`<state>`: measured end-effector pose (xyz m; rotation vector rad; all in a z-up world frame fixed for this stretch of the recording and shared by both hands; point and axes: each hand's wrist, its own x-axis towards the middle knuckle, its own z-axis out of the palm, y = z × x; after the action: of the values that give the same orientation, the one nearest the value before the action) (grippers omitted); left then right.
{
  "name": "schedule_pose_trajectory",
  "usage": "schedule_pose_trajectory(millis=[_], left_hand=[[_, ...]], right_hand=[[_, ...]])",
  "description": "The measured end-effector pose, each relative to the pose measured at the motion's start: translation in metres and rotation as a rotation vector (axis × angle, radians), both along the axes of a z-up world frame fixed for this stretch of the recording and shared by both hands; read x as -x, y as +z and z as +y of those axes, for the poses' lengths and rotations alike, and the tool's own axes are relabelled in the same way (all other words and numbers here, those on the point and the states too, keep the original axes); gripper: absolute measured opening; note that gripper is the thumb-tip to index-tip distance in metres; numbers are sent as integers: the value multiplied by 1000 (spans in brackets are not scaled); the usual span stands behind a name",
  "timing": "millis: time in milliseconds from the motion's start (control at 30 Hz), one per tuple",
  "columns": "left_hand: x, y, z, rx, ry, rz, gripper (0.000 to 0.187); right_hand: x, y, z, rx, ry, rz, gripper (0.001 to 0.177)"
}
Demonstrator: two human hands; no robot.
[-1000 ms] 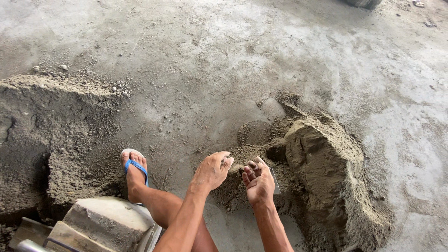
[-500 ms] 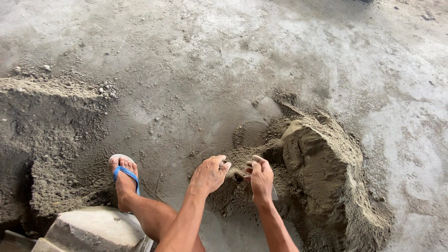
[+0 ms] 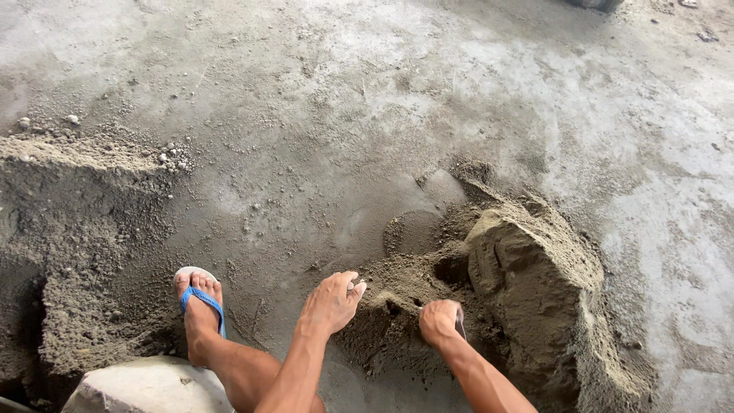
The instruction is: The person scoops wet concrete into a metal mold, levels the surface with a trowel, and removes excess material. They then flip the mold to release the formed brick and place it onto a stack of other bricks.
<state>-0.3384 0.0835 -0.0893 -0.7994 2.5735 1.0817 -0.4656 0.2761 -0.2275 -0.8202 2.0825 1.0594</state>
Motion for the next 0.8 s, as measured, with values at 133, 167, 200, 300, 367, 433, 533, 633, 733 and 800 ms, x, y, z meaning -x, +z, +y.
schedule_pose_trajectory(millis=[133,167,200,300,367,433,533,633,733,800], left_hand=[[-1,16,7,-33,-21,-56,46],[-1,21,10,-58,-37,-59,47],[-1,19,12,-59,-42,-66,47],[10,21,18,-30,-72,14,47],[12,28,32,-113,-121,-37,54],[20,49,45,-146,-151,-63,52],[20,25,58,-154,-187,-37,49],[13,10,65,-117,-221,17,46],[22,3,61,-109,-232,28,44],[20,-5,60,-118,-221,12,44]], right_hand=[[-7,-45,35,358,-231,-41,36],[-9,-50,45,521,-305,-60,37],[-16,-35,53,519,-311,-65,37],[-23,11,75,606,-329,53,24],[-40,42,98,859,-952,-55,18],[-69,70,94,1068,-1111,49,36],[-118,7,126,1403,-1527,222,51],[-178,-21,128,1541,-2125,254,55],[-210,-55,109,1484,-2630,215,71],[-232,-81,98,1395,-2819,232,78]])
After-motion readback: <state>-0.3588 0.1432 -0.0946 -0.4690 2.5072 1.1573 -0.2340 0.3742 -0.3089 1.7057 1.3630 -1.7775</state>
